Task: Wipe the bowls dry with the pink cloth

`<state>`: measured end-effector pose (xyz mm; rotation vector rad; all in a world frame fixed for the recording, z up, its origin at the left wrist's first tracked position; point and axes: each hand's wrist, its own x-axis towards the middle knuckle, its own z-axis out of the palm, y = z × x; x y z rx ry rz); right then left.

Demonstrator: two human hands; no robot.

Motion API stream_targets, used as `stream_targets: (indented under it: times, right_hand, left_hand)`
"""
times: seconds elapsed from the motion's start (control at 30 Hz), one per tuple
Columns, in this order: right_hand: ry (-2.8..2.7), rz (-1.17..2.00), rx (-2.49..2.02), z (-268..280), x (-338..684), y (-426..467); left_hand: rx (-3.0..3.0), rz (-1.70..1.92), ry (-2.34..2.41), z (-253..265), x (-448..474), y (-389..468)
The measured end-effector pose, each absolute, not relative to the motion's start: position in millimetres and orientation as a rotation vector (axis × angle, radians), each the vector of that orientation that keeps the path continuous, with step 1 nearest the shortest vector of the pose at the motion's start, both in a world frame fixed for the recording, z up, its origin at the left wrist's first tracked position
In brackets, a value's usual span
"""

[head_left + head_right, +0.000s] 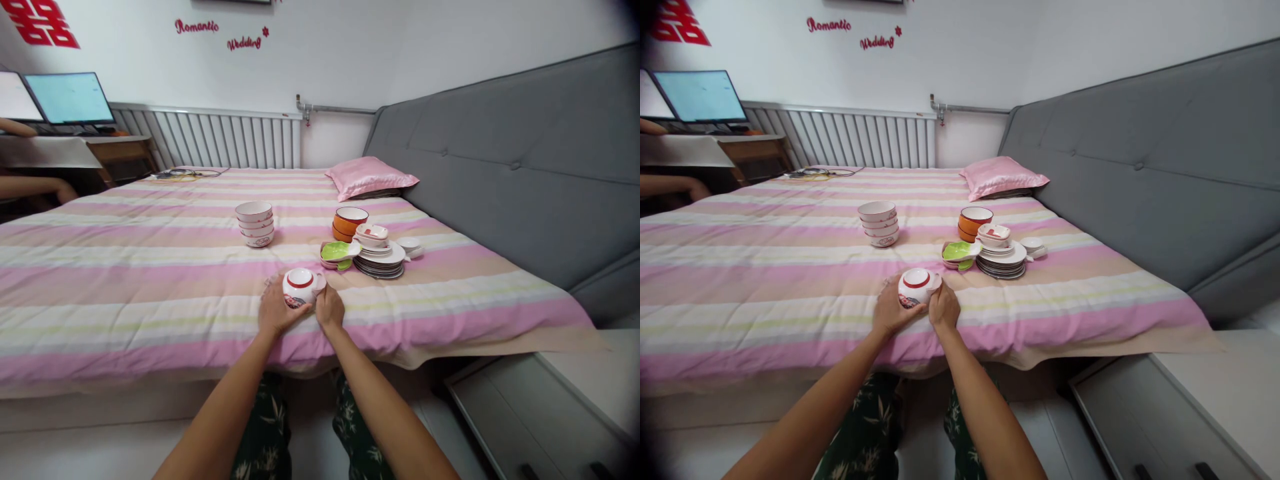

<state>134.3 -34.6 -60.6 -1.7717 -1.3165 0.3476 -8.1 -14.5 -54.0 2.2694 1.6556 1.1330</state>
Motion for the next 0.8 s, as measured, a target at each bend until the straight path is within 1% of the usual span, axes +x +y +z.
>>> stream_targets:
  times: [0.3, 0.6, 0.8]
  right_hand:
    - [-1.332, 0.558, -1.972, -44.4, 143.1, -22.2]
    - [-1.432, 0.745, -1.964, -38.4, 157.7, -4.1]
    - [-1.431, 0.792, -1.952, -39.7, 162.7, 5.9]
  left_hand:
    - [2.360, 1.088, 1.648, -59.6, -9.8, -10.6]
    - [2.360, 1.076, 1.647, -59.7, -9.6, -11.2]
    - [2.365, 1.069, 1.656, -58.7, -8.9, -12.0]
